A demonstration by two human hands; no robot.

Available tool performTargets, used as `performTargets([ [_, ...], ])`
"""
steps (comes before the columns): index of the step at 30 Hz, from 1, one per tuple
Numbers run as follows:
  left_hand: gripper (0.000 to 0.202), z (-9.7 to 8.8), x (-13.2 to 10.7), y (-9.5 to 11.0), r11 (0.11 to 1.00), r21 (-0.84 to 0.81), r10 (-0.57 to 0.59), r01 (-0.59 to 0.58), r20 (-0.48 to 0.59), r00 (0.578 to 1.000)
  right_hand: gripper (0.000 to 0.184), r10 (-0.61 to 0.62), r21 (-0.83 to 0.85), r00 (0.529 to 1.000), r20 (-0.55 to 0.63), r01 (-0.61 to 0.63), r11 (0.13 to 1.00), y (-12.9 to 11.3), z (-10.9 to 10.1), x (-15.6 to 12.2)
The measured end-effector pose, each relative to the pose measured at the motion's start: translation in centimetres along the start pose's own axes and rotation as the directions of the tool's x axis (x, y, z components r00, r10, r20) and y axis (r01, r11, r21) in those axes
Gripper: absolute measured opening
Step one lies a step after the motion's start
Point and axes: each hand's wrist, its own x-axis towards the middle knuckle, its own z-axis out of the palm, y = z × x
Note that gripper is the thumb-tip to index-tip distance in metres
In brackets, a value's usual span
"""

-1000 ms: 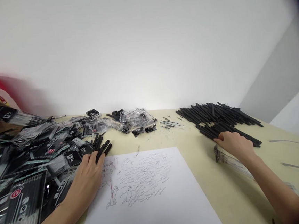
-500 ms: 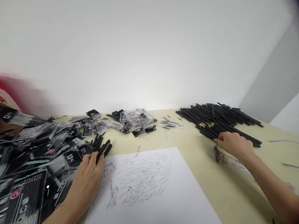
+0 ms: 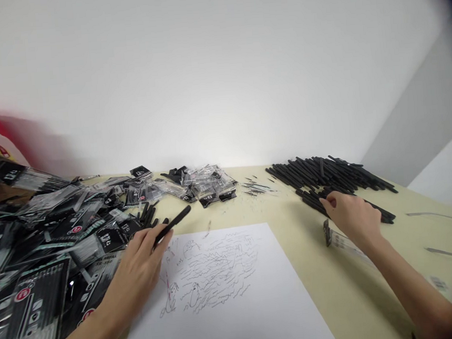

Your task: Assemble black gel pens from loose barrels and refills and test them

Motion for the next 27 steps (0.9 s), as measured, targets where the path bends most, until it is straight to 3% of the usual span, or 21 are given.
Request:
performTargets([
  [5,0.058,-0.8,-0.3,0.8,0.968,-0.184,0.183,-0.170,0.057,0.981,0.030,-0.128,0.077,0.966,-0.224,0.148,0.986,-3.3,-1.5,-2.6],
  [7,0.060,-1.2,-0.3,1.2,0.952,-0.211,0.243,-0.222,0.079,0.967,0.028,-0.280,0.176,0.849,-0.448,0.391,0.903,-4.6,-2.0,-4.1],
  [10,0.057,-1.7,-0.1,1.6,0.922,-0.234,0.340,-0.310,0.100,0.935,0.018,-0.558,0.201,0.589,-0.585,0.771,0.603,-6.4,-2.6,-6.5],
  [12,0.054,-2.0,0.0,1.9,0.888,-0.251,0.421,-0.384,0.113,0.900,0.022,-0.670,0.184,0.449,-0.592,0.884,0.430,-7.5,-2.9,-8.1],
  [14,0.051,-2.0,0.1,2.1,0.859,-0.254,0.482,-0.445,0.107,0.869,0.033,-0.778,0.176,0.343,-0.526,0.939,0.295,-8.5,-3.1,-9.4],
  [17,0.045,-2.1,0.2,2.3,0.829,-0.230,0.537,-0.510,0.075,0.840,0.036,-0.862,0.163,0.223,-0.456,0.973,0.166,-9.4,-3.4,-10.8],
  [21,0.039,-2.6,0.4,2.5,0.787,-0.233,0.584,-0.572,-0.018,0.811,0.021,-0.864,0.144,0.161,-0.477,0.984,0.104,-9.9,-3.3,-11.6],
  [27,0.040,-3.5,0.5,3.1,0.772,-0.271,0.578,-0.575,-0.076,0.812,0.025,-0.869,0.151,0.153,-0.471,0.984,0.092,-9.9,-3.1,-11.9],
])
